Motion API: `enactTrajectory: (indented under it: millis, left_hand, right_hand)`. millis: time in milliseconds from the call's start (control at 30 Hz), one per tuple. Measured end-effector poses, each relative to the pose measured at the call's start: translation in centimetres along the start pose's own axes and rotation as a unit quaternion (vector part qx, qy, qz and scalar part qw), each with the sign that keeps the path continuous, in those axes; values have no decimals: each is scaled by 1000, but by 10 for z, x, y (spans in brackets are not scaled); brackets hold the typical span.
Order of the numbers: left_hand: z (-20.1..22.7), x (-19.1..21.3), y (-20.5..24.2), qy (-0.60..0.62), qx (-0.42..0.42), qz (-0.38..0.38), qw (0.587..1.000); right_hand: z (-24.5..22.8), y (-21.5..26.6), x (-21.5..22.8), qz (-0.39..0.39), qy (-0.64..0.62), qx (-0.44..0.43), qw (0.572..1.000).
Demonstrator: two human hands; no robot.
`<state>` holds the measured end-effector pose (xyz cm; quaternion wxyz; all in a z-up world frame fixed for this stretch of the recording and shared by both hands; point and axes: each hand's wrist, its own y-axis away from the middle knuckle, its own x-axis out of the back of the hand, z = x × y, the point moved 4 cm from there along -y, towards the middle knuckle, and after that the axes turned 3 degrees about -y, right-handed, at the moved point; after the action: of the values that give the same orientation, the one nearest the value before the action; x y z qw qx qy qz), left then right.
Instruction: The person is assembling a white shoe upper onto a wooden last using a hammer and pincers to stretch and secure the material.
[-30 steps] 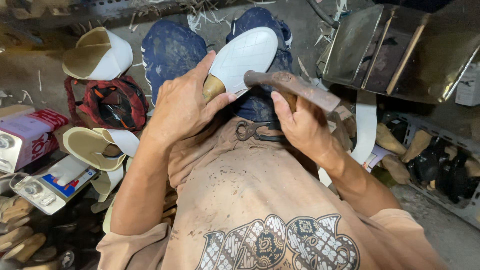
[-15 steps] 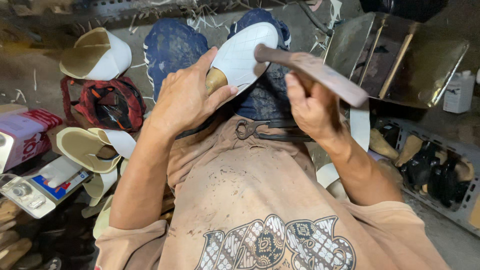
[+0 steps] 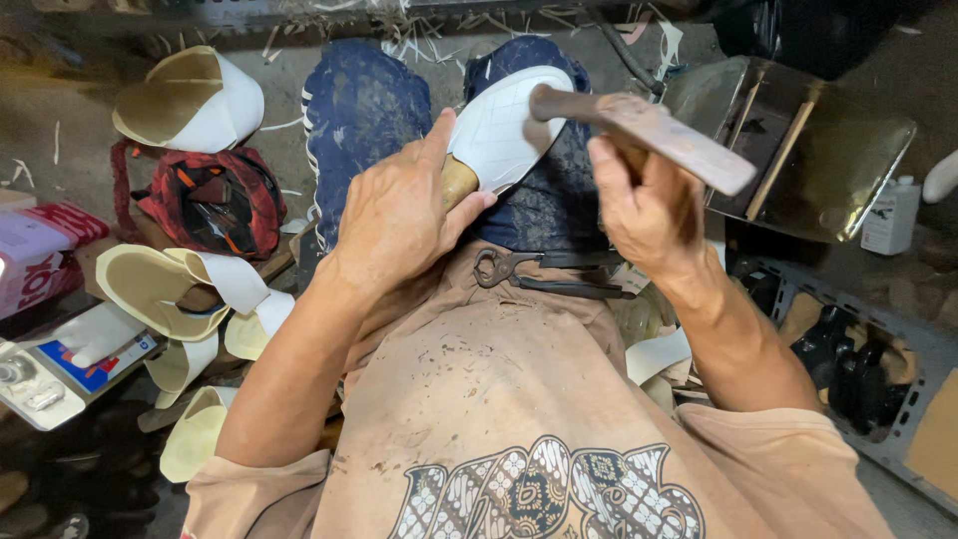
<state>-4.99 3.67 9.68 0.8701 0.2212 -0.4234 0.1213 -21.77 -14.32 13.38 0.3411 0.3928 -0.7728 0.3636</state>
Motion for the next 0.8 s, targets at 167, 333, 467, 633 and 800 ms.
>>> enactTrajectory:
  millis: [167, 333, 467, 633, 800]
  left_hand:
    - [3, -3, 2, -10, -19, 36, 999]
    - [3, -1, 4, -3, -26, 39, 999]
    - [3, 1, 2, 6, -10, 23, 1000]
    - [1, 1, 3, 1, -2, 8, 1000]
    - [0, 5, -3, 11, 10, -42, 999]
  right_hand:
    - [-21, -40, 10, -83, -32, 29, 996]
    - [-11, -66, -7, -193, 2, -5, 981]
    - [-22, -89, 11, -150, -138, -42, 978]
    - [1, -99, 24, -149, -23, 65, 987]
    - [6, -108, 10, -339, 86, 16, 937]
